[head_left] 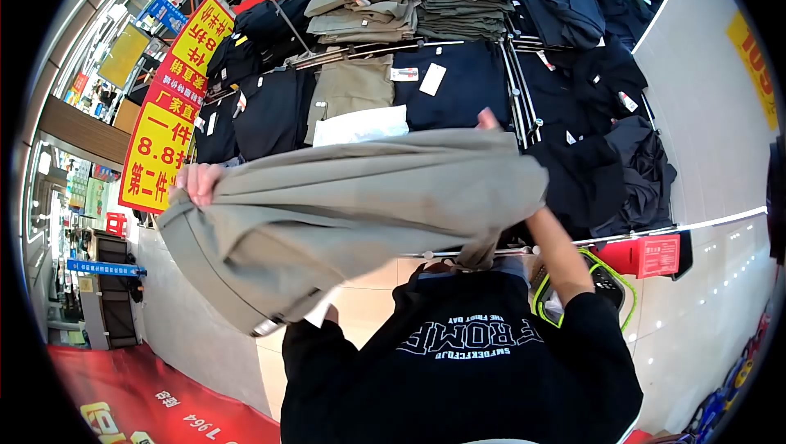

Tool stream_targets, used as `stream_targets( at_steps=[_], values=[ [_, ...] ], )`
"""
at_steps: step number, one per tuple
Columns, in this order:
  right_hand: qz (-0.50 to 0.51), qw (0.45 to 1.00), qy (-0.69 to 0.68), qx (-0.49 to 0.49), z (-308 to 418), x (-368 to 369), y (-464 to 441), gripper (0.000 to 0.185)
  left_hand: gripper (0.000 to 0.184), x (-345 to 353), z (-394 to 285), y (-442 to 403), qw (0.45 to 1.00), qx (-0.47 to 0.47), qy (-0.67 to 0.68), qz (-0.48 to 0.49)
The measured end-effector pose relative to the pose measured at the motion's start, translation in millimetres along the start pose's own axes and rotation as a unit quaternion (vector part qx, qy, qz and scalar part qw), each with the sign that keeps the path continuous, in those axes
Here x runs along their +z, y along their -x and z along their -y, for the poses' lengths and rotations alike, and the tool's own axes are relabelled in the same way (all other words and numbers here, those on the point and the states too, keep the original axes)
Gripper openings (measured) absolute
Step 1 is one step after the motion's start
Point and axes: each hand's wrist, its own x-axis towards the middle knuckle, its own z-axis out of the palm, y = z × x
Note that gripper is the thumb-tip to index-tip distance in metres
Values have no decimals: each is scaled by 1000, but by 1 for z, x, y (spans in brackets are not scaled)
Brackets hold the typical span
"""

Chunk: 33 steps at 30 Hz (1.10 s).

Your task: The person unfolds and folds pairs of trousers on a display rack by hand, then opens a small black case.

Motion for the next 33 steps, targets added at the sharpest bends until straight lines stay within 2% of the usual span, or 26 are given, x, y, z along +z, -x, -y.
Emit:
stream_targets(
  at_steps=[1, 2, 3, 4, 5, 6, 7, 8, 9, 10, 11, 12, 13, 14, 15, 16, 17, 19, 20, 23, 26, 27, 29, 31, 32, 33],
  values=[
    [-53, 997, -42, 32, 28, 1, -6, 38, 30, -10, -18, 1, 1000, 0, -1, -1],
    [42, 988, -45, -142, 17, -26, -36, 46, 29, -18, -32, 2, 1000, 6, -4, -18],
    [137, 940, -47, -310, 6, -57, -66, 56, 28, -28, -48, 6, 999, 13, -8, -34],
    [179, 930, -8, -321, 18, -75, -72, 56, 26, -42, -67, 12, 996, 0, -77, -36],
    [220, 917, 30, -331, 34, -89, -71, 57, 26, -33, -58, 14, 996, 2, -79, -37],
    [263, 929, 2, -261, 45, -100, -62, 56, 26, -15, -34, 18, 970, 8, -115, -212],
    [305, 933, -25, -188, 53, -112, -52, 55, 26, -2, -10, 24, 913, 15, -148, -380],
    [387, 905, -32, -171, 57, -130, -50, 51, 26, -2, 15, 36, 870, -14, -225, -439],
    [319, 913, 147, -208, 34, -164, -87, 50, 29, -5, 28, 50, 815, -42, -300, -493],
    [190, 850, 380, -311, 19, -185, -89, 47, 39, -52, -15, 107, 736, -43, -426, -524],
    [193, 850, 380, -308, -2, -210, -97, 47, 51, -98, -57, 163, 630, -56, -537, -558],
    [75, 923, 351, -140, -25, -235, -108, 39, 58, -120, -78, 188, 516, -215, -516, -649],
    [-46, 950, 307, 36, -41, -254, -110, 32, 66, -132, -89, 205, 378, -365, -469, -710],
    [-74, 962, 248, 87, -53, -266, -99, 28, 68, -134, -82, 223, 346, -364, -492, -711],
    [-97, 975, 182, 87, -88, -299, -113, 28, 69, -130, -72, 242, 312, -363, -513, -713],
    [-73, 976, 192, 67, -98, -313, -106, 29, 69, -127, -71, 256, 346, -370, -524, -685],
    [-94, 982, 150, 59, -94, -306, -86, 32, 77, -115, -57, 255, 338, -376, -554, -661],
    [-126, 992, 17, 27, -96, -308, -70, 33, 53, -134, -62, 290, 299, -332, -666, -597],
    [-121, 993, 8, 5, -105, -317, -70, 39, 50, -139, -64, 297, 251, -367, -715, -539],
    [-145, 989, 36, 17, -106, -311, -68, 46, 61, -150, -52, 297, 188, -402, -790, -422],
    [-164, 983, 76, 14, -109, -301, -74, 50, 63, -155, -29, 276, 146, -366, -822, -412],
    [-174, 981, 88, 15, -114, -300, -78, 49, 56, -144, -12, 253, 215, -329, -808, -439],
    [-172, 979, 105, 16, -119, -301, -83, 54, 44, -162, -28, 260, 218, -353, -786, -458],
    [-168, 983, 72, 20, -119, -301, -84, 62, 33, -140, -30, 237, 364, -350, -707, -495],
    [-160, 985, 56, 17, -120, -307, -86, 73, 25, -108, -24, 212, 412, -318, -701, -487],
    [-161, 985, 58, 21, -116, -302, -82, 73, 24, -87, -32, 206, 467, -267, -680, -498]
  ],
)
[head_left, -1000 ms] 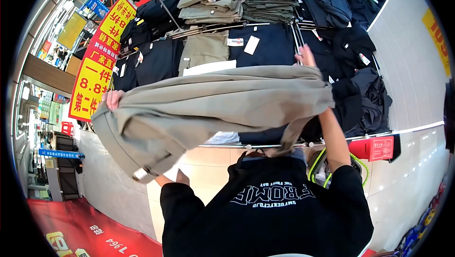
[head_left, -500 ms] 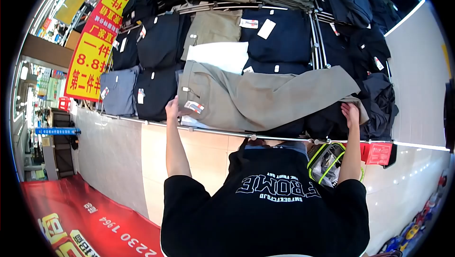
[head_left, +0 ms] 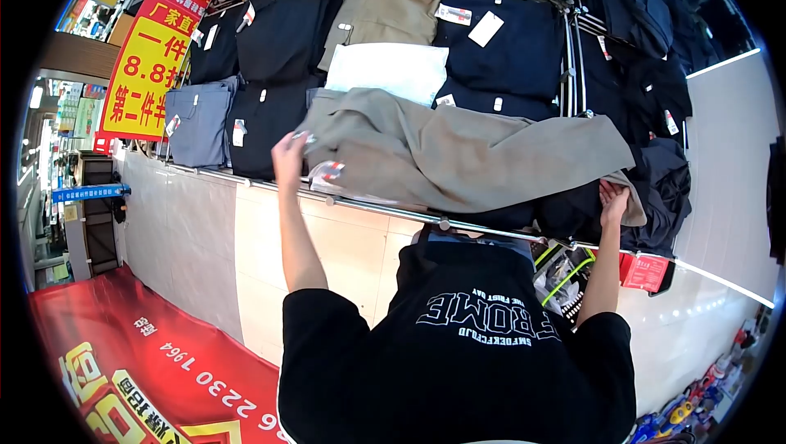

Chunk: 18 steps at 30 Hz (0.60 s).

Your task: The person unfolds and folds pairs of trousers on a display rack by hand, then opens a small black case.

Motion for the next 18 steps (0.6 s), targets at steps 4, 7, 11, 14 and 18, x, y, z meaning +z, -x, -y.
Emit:
stream_targets(
  at_steps=[4, 7, 11, 14, 18],
  values=[
    [-3, 989, -143, 24, 27, 5, 19, 96, 20, -97, 29, 59, 980, -49, 104, -165],
    [-42, 986, -158, 40, 40, 20, 25, 101, 21, -131, 75, 97, 975, -163, -16, -147],
    [-116, 982, -142, 37, 44, 34, 10, 83, 47, -93, 73, 114, 940, -301, -137, -77],
    [-147, 984, -88, 55, 40, 42, -9, 61, 48, -87, 95, 103, 955, -245, -140, -93],
    [-109, 991, -71, 34, 28, 25, -65, 40, 37, -73, 81, 76, 943, -244, -224, -10]
  ],
)
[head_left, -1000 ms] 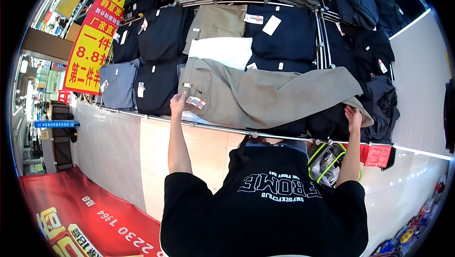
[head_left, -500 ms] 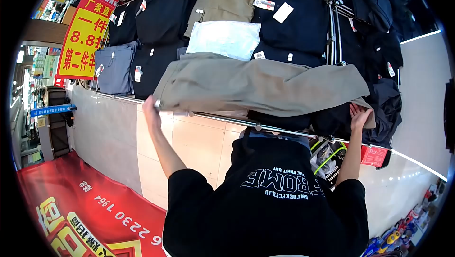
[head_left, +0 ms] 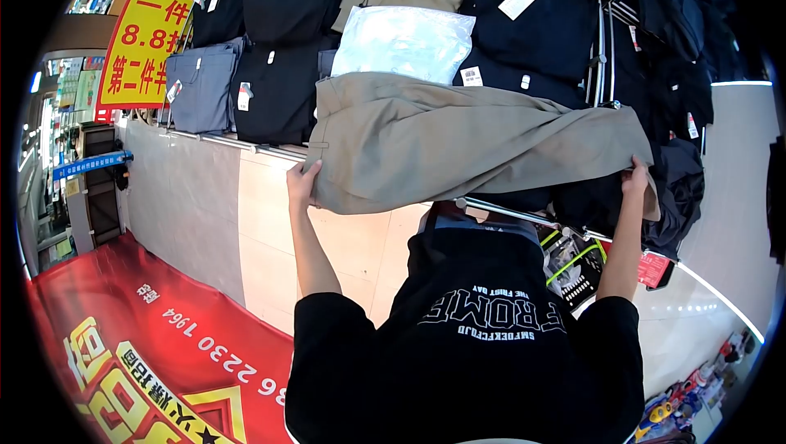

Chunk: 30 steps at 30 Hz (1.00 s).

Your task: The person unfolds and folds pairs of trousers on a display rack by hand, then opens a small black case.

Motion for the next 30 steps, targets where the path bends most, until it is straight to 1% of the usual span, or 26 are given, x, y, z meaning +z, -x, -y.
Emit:
stream_targets(
  at_steps=[1, 2, 3, 4, 6, 8, 9, 10, 12, 14, 16, 17, 18, 19, 20, 21, 22, 23, 24, 26, 27, 28, 30],
  values=[
    [29, 998, -63, -4, 5, -1, -7, 36, 37, -1, -6, 1, 1000, -2, 0, -2],
    [98, 986, -132, -32, 19, -3, -8, 32, 35, -3, -19, 4, 994, 61, 95, 17],
    [140, 975, -170, -38, 41, -6, 9, 32, 33, -7, -33, 9, 974, 125, 187, 36],
    [181, 960, -207, -46, 65, -12, 33, 32, 28, -18, -50, 22, 957, 172, 230, 30],
    [164, 941, -285, -81, 89, -46, 54, 34, 28, -33, -61, 40, 917, 218, 335, -3],
    [196, 908, -358, -91, 97, -81, 77, 32, 28, -43, -59, 55, 885, 229, 407, 5],
    [123, 921, -355, -106, 90, -96, 74, 31, 27, -45, -50, 57, 886, 210, 413, 14],
    [48, 928, -349, -118, 77, -113, 63, 30, 27, -40, -37, 58, 888, 211, 409, 14],
    [-17, 961, -276, 2, 23, -162, 10, 32, 23, -26, -4, 53, 932, 68, 353, 47],
    [-102, 968, -183, 142, -22, -180, -15, 40, 18, -7, 31, 49, 958, -8, 281, 58],
    [-197, 970, -106, 92, -33, -164, 15, 43, 17, 16, 31, 60, 977, -30, 207, 28],
    [-251, 968, 0, 4, -33, -151, 35, 51, 17, 23, 29, 65, 978, -44, 205, 25],
    [-250, 968, 0, 9, -29, -134, 57, 51, 17, 30, 31, 66, 981, -21, 194, 8],
    [-398, 865, 245, -183, -20, -114, 78, 51, 17, 33, 29, 67, 987, -7, 159, -1],
    [-490, 651, 460, -353, -9, -96, 94, 52, 17, 36, 26, 68, 992, 8, 124, -10],
    [-388, 667, 420, -478, 6, -84, 105, 49, 17, 39, 21, 71, 993, 8, 119, -13],
    [-276, 665, 367, -589, 18, -71, 116, 46, 17, 41, 11, 74, 991, 38, 123, -28],
    [-178, 701, 345, -599, 22, -49, 135, 42, 17, 42, 2, 77, 989, 69, 127, -43],
    [-78, 728, 319, -602, 21, -29, 156, 38, 17, 41, -8, 79, 989, 72, 122, -45],
    [157, 697, 341, -611, 13, -9, 184, 38, 17, 39, -27, 84, 968, 144, 191, -79],
    [243, 665, 356, -610, 6, -2, 199, 37, 17, 38, -34, 83, 952, 158, 242, -104],
    [325, 626, 367, -606, -1, 4, 211, 37, 15, 32, -47, 87, 941, 160, 283, -96],
    [426, 584, 397, -566, -16, 5, 228, 35, 15, 18, -61, 83, 911, 164, 370, -75]
  ],
)
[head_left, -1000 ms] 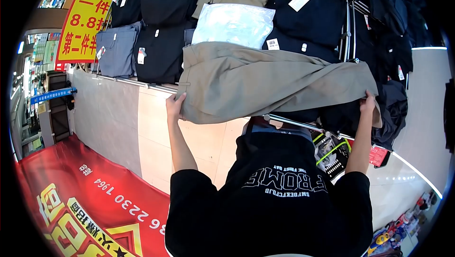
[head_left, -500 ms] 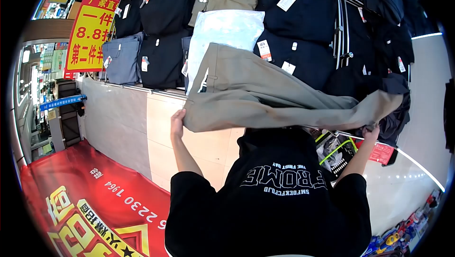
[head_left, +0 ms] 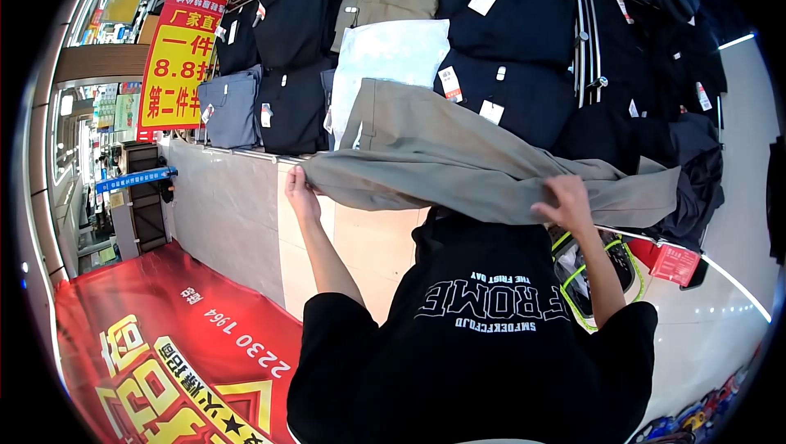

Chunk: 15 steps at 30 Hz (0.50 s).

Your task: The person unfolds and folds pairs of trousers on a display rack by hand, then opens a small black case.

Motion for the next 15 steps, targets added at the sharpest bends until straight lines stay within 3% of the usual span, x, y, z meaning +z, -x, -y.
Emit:
stream_targets(
  at_steps=[4, 8, 9, 10, 13, 15],
  values=[
    [83, 995, 44, 32, 2, 28, 31, 29, 15, 19, -19, -34, 997, 57, 11, -48],
    [123, 988, -37, 83, 5, -5, 33, 14, 13, 51, -20, -80, 998, 55, -8, -14],
    [119, 977, -91, 150, 8, -20, 28, 13, 13, 64, -18, -90, 998, 54, -7, -10],
    [111, 959, -144, 216, 9, -27, 25, 13, 14, 78, -15, -100, 999, 54, -4, -4],
    [-47, 980, -9, 194, -16, -27, 19, 16, 13, 112, 22, -141, 993, 97, -54, 38],
    [-88, 978, 35, 186, -34, -14, 19, 17, 22, 125, 54, -163, 976, 106, -171, 87]
  ],
)
